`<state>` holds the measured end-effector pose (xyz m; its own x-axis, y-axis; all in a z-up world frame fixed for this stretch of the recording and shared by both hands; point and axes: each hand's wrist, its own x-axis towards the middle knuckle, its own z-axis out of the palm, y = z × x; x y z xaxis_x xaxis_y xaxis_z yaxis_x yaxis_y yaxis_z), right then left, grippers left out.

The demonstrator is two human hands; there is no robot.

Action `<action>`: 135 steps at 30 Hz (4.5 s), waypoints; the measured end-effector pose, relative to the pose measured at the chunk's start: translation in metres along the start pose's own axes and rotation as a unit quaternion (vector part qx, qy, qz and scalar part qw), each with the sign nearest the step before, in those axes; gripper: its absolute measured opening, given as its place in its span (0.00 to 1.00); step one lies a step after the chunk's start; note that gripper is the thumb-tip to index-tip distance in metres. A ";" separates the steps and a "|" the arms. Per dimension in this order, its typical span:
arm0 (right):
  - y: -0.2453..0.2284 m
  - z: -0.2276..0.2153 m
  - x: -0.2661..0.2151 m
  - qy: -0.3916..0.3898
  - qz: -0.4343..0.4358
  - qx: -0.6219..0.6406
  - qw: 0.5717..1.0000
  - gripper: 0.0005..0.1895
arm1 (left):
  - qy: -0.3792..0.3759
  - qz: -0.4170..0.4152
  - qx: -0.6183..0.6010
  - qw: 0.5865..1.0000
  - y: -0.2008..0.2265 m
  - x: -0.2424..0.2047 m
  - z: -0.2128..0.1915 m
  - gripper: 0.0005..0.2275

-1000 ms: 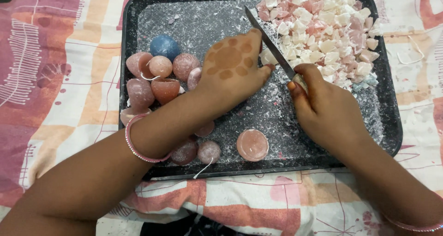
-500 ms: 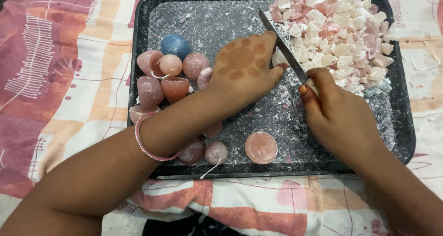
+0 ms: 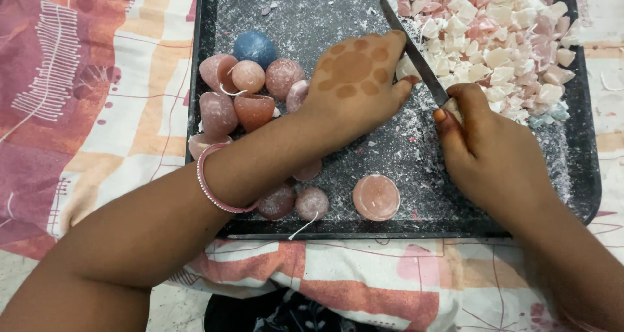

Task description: The person is using a knife to chop small, ball-shaped wax pieces into smaller shavings on a black tray.

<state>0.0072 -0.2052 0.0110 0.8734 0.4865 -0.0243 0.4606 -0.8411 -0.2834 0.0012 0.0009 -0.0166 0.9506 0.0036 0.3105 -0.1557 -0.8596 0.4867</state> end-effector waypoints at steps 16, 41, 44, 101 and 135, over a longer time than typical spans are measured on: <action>-0.003 -0.002 0.000 -0.003 0.006 0.002 1.000 0.16 | 0.010 0.000 0.004 1.000 0.002 0.000 0.000 0.17; -0.009 -0.010 0.004 -0.068 0.062 -0.003 0.996 0.16 | -0.041 0.005 -0.012 0.999 0.009 -0.001 -0.015 0.13; -0.008 -0.008 0.004 -0.051 0.047 0.002 0.998 0.16 | -0.031 0.004 -0.016 0.999 0.007 -0.002 -0.012 0.14; -0.023 0.000 0.002 -0.040 0.014 -0.074 0.996 0.14 | -0.140 -0.147 0.143 0.969 -0.008 0.141 0.036 0.47; -0.029 0.000 0.026 -0.137 0.054 -0.118 0.982 0.12 | 0.039 -0.067 0.056 0.995 -0.028 0.138 0.048 0.41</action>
<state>0.0168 -0.1678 0.0181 0.8589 0.4090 -0.3083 0.4193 -0.9072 -0.0355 0.1500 0.0016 -0.0263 0.9364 0.1584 0.3132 0.0068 -0.9003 0.4351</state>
